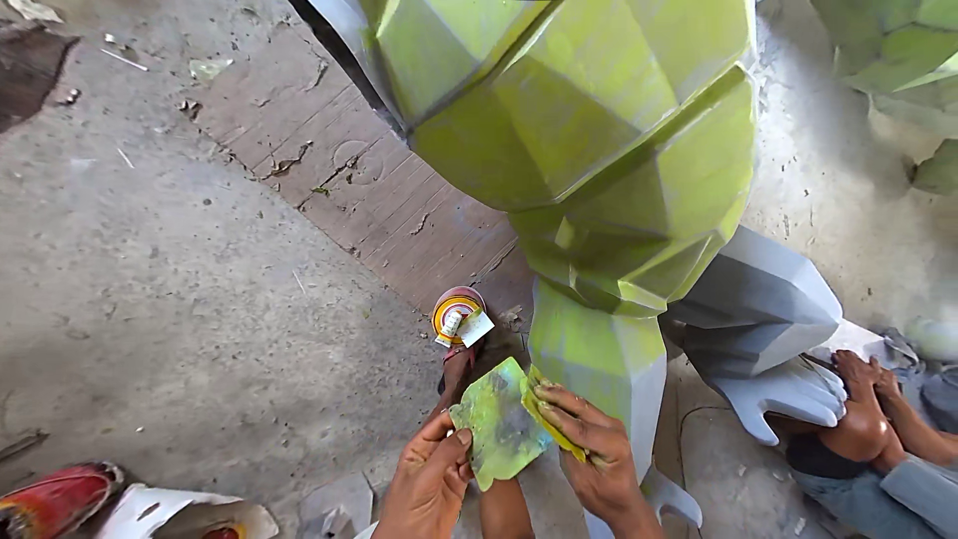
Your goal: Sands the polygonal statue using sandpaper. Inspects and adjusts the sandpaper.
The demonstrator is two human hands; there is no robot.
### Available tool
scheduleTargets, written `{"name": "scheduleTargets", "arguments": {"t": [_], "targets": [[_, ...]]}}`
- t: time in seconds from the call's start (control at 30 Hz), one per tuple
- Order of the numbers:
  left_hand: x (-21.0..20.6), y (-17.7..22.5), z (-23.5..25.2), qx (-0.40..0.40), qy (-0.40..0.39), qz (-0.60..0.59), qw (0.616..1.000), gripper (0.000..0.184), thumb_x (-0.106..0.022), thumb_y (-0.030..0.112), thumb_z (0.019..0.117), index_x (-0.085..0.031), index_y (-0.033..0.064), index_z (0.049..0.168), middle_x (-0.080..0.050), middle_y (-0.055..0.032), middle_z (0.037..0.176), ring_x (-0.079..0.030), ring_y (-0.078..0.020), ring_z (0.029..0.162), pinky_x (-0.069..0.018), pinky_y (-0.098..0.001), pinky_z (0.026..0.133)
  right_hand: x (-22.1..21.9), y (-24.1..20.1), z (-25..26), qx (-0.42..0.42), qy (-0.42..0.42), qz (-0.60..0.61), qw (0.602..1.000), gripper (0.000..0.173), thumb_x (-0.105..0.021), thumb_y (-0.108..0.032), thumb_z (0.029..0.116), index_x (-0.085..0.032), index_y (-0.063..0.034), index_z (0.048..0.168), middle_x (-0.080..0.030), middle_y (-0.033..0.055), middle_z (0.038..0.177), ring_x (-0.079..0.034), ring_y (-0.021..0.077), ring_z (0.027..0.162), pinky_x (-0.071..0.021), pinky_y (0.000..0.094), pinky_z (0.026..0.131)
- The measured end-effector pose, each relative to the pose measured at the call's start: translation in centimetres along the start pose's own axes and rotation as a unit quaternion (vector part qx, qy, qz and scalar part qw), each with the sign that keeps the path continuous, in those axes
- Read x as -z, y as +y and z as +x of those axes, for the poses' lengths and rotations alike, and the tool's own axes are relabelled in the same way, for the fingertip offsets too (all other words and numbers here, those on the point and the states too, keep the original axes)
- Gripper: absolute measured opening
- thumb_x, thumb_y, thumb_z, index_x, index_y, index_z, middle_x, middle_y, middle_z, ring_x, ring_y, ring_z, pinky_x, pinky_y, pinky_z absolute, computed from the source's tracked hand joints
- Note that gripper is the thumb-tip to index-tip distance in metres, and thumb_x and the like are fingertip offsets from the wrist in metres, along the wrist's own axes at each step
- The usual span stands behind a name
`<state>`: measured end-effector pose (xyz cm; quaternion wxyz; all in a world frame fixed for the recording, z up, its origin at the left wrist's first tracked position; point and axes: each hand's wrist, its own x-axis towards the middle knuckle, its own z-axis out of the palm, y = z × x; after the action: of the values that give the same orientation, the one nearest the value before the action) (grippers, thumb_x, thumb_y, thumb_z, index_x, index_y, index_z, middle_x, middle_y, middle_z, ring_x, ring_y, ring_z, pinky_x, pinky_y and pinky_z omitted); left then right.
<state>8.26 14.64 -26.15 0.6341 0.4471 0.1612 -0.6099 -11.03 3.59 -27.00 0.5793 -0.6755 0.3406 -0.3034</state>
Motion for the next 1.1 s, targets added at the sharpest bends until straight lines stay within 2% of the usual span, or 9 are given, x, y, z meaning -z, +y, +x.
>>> {"name": "scheduleTargets", "arguments": {"t": [0.1,0.17,0.23,0.37,0.43,0.57,0.7,0.83,1.1], "targets": [[0.7,-0.1,0.5,-0.012,-0.022,-0.008,1.0,0.019,-0.068,0.009,0.0938,-0.071,0.002,0.111,-0.072,-0.0184,0.099,-0.073,-0.0191,0.079,-0.0633,-0.0351,0.07,0.6,1.0,0.2,-0.019,-0.035,-0.081,0.996,0.038,-0.052,0.002,0.0992,-0.072,-0.0097,0.129,-0.066,0.0142,0.137,-0.061,0.0304,0.131,-0.0501,0.0497,0.114],[1.1,0.2,0.9,-0.025,-0.035,-0.016,0.999,0.021,-0.071,0.013,0.0927,-0.073,0.0036,0.111,-0.073,-0.0169,0.098,-0.073,-0.0181,0.079,-0.0634,-0.0348,0.071,1.9,2.9,-0.2,-0.04,-0.067,-0.197,0.977,0.04,-0.051,-0.003,0.0998,-0.072,-0.0176,0.13,-0.068,0.0038,0.136,-0.062,0.0214,0.129,-0.0519,0.0459,0.112],[1.3,1.1,1.4,-0.042,-0.04,-0.019,0.998,0.02,-0.072,0.016,0.0923,-0.074,0.0049,0.109,-0.073,-0.0154,0.096,-0.073,-0.0174,0.078,-0.0637,-0.0347,0.071,4.5,5.3,-0.6,-0.085,-0.093,-0.349,0.928,0.044,-0.05,-0.007,0.0976,-0.071,-0.0257,0.131,-0.069,-0.0055,0.134,-0.066,0.0144,0.123,-0.0572,0.0443,0.101],[2.3,3.3,1.9,-0.079,-0.026,-0.007,0.996,0.015,-0.07,0.017,0.0935,-0.074,0.0073,0.105,-0.073,-0.0144,0.093,-0.073,-0.0157,0.077,-0.0631,-0.0305,0.069,11.1,9.6,1.7,-0.188,-0.158,-0.532,0.81,0.051,-0.045,-0.006,0.098,-0.064,-0.0261,0.141,-0.067,0.0005,0.137,-0.072,0.0285,0.109,-0.0596,0.0575,0.081],[3.2,3.9,1.9,-0.088,-0.014,0.009,0.996,0.015,-0.069,0.016,0.0941,-0.073,0.0074,0.106,-0.073,-0.0142,0.094,-0.074,-0.0155,0.077,-0.0635,-0.0297,0.069,12.7,11.2,3.1,-0.234,-0.21,-0.577,0.754,0.049,-0.048,-0.008,0.1004,-0.062,-0.027,0.143,-0.069,0.0035,0.135,-0.073,0.0334,0.104,-0.0581,0.0604,0.078],[5.2,3.9,1.4,-0.083,0.006,0.035,0.996,0.017,-0.064,0.015,0.0962,-0.072,0.0069,0.108,-0.073,-0.0147,0.095,-0.074,-0.0157,0.078,-0.0638,-0.0306,0.068,12.3,12.3,5.2,-0.258,-0.317,-0.621,0.669,0.047,-0.05,-0.014,0.1019,-0.059,-0.0286,0.145,-0.07,0.0027,0.132,-0.072,0.0299,0.103,-0.0579,0.0547,0.079],[5.7,3.5,0.8,-0.08,0.012,0.044,0.996,0.018,-0.063,0.013,0.0964,-0.073,0.0063,0.109,-0.073,-0.0155,0.095,-0.074,-0.0162,0.078,-0.0636,-0.0302,0.067,11.8,12.5,6.1,-0.243,-0.285,-0.644,0.667,0.046,-0.052,-0.013,0.0997,-0.062,-0.0251,0.143,-0.072,0.0073,0.125,-0.073,0.0322,0.098,-0.0579,0.0542,0.075],[5.0,2.7,0.4,-0.07,0.02,0.048,0.996,0.016,-0.062,0.013,0.097,-0.072,0.0064,0.108,-0.072,-0.0149,0.094,-0.073,-0.0152,0.076,-0.0629,-0.0293,0.067,12.0,13.7,5.6,-0.278,-0.313,-0.631,0.653,0.051,-0.059,-0.014,0.097,-0.058,-0.0272,0.147,-0.063,0.0056,0.139,-0.065,0.032,0.116,-0.0539,0.0558,0.09],[3.1,1.1,0.0,-0.064,0.004,0.024,0.998,0.014,-0.066,0.013,0.0957,-0.072,0.0067,0.107,-0.072,-0.0156,0.094,-0.073,-0.0162,0.076,-0.0634,-0.0305,0.068,11.6,13.3,0.8,-0.264,-0.313,-0.624,0.666,0.052,-0.065,-0.013,0.0924,-0.063,-0.0315,0.141,-0.063,0.0029,0.138,-0.061,0.0285,0.122,-0.0513,0.0517,0.094]]}}
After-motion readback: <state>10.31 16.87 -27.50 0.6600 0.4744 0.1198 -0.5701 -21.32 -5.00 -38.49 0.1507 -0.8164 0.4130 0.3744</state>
